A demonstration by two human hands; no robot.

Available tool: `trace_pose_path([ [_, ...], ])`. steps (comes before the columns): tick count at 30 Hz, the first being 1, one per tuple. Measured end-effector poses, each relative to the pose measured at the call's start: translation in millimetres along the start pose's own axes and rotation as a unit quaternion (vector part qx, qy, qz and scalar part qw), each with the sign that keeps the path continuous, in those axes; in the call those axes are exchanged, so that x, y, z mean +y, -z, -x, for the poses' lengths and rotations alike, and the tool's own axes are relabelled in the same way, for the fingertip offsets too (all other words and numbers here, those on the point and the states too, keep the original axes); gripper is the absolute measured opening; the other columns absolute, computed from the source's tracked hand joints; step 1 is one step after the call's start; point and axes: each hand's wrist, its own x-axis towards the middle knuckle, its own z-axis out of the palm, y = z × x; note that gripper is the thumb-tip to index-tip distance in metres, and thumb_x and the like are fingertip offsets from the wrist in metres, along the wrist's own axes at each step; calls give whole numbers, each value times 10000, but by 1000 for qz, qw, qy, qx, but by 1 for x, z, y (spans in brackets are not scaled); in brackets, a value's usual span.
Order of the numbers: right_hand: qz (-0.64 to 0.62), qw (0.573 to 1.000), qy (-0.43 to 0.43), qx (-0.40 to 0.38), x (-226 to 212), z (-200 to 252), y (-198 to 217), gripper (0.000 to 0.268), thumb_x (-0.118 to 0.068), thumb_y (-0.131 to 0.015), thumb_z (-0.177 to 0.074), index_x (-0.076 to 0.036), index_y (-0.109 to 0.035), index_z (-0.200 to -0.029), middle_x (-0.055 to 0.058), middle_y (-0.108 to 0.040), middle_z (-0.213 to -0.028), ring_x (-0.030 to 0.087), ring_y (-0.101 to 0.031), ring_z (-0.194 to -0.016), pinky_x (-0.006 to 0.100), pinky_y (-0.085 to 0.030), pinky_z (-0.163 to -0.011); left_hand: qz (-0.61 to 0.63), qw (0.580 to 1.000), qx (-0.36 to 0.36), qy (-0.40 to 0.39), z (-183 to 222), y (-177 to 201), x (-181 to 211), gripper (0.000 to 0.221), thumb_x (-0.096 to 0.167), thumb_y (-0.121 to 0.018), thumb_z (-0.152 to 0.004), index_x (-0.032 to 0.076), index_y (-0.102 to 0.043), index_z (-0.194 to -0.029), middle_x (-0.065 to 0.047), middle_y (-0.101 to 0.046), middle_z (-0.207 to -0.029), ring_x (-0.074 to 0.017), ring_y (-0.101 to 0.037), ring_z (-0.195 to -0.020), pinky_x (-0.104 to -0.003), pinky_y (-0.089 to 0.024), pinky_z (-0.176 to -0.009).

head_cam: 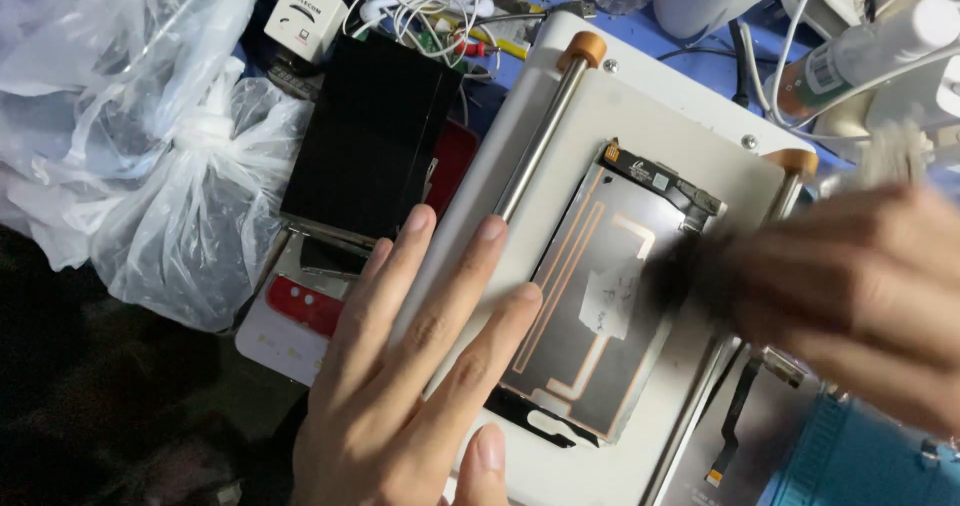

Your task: Cleaning and preparing a smartphone screen assembly on a repair bench.

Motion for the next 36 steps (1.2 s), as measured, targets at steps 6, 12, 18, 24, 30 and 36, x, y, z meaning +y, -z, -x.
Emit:
trace_pose_path([
  [6,-8,997,81,11,20,-16,7,140,-149,-590,-945,-46,-648,-869,182,-717,-1140,364,-713,-980,443,-536,-760,-6,1000,-2,12,1,-1,3,554,256,-221,-1041,51,-667,-1298,-212,-617,-1437,-521,-515,-1424,-576,-391,-1208],
  [12,-21,993,118,23,-10,-33,5,195,-188,-585,-940,-61,-681,-828,166,-716,-1025,346,-704,-899,430,-544,-719,-6,1000,0,-5,1,-2,-2,556,255,-221,-1045,29,-663,-1294,-229,-605,-1438,-532,-521,-1415,-568,-395,-1200],
  [18,15,994,101,34,-1,-29,5,164,-117,-608,-942,-7,-672,-837,202,-703,-1041,395,-681,-914,475,-520,-727,-17,1000,0,1,-2,2,2,587,267,-199,-1050,26,-673,-1299,-214,-597,-1450,-515,-509,-1422,-561,-396,-1193],
  [24,33,992,123,22,24,-14,10,164,-94,-576,-959,23,-685,-923,255,-698,-1095,401,-692,-931,475,-532,-754,-6,1000,-9,1,0,2,3,565,254,-230,-1028,28,-655,-1323,-219,-586,-1467,-514,-496,-1439,-554,-384,-1202],
  [30,-150,959,-232,59,11,-19,7,161,13,-594,-941,156,-659,-977,258,-548,-928,343,-561,-845,422,-465,-725,1,1000,-12,-18,0,4,-1,561,257,-255,-1021,7,-646,-1336,-242,-554,-1486,-525,-467,-1448,-561,-372,-1207],
  [36,64,997,45,-7,2,-28,14,138,59,-645,-926,168,-612,-1005,327,-614,-1222,517,-645,-1078,542,-596,-882,16,1000,-9,-15,1,5,-1,558,263,-253,-1032,3,-637,-1341,-248,-547,-1492,-528,-452,-1460,-569,-373,-1216],
])
